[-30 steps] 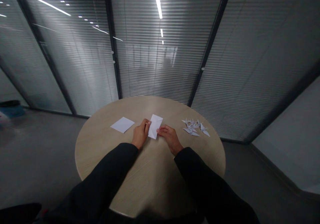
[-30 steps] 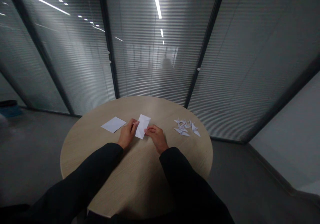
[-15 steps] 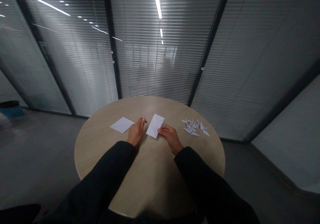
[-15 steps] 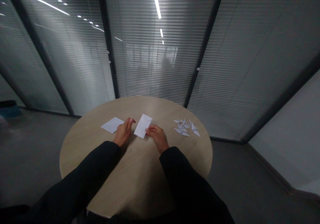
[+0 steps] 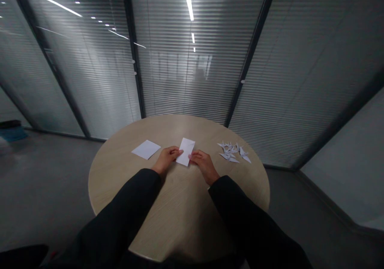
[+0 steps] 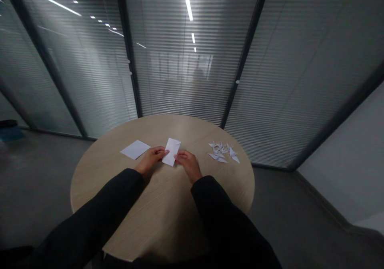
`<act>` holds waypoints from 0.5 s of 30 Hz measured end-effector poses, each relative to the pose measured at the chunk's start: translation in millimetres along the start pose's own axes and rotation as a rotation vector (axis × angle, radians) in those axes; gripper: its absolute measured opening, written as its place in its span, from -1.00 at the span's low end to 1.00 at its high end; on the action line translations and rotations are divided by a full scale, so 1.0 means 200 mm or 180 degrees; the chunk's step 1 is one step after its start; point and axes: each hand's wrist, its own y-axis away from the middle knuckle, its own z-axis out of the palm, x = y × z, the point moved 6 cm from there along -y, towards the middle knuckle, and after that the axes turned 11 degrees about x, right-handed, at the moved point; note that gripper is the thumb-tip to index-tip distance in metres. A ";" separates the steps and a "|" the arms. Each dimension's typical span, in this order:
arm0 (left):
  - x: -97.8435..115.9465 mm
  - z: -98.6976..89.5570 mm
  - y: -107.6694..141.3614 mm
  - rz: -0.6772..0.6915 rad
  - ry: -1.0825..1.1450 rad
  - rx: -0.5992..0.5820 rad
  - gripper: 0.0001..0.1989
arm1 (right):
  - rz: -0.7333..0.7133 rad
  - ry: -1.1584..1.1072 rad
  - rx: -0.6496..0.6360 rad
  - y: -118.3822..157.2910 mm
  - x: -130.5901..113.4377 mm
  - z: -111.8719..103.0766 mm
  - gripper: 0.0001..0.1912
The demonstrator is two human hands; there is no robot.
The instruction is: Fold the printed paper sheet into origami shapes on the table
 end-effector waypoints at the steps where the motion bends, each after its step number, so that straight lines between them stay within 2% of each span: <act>1: 0.00 0.00 0.00 0.0003 -0.0018 0.0010 -0.60 | -0.0011 0.0017 -0.0017 0.00 0.00 0.00 -0.66; 6: -0.02 -0.02 -0.01 -0.0091 -0.0144 0.0124 -0.59 | -0.0048 0.0077 -0.0031 -0.01 0.00 0.00 -0.66; 15: -0.04 0.00 -0.01 -0.0064 -0.0231 -0.0006 -0.60 | -0.0156 0.0009 -0.0036 -0.01 -0.01 0.00 -0.64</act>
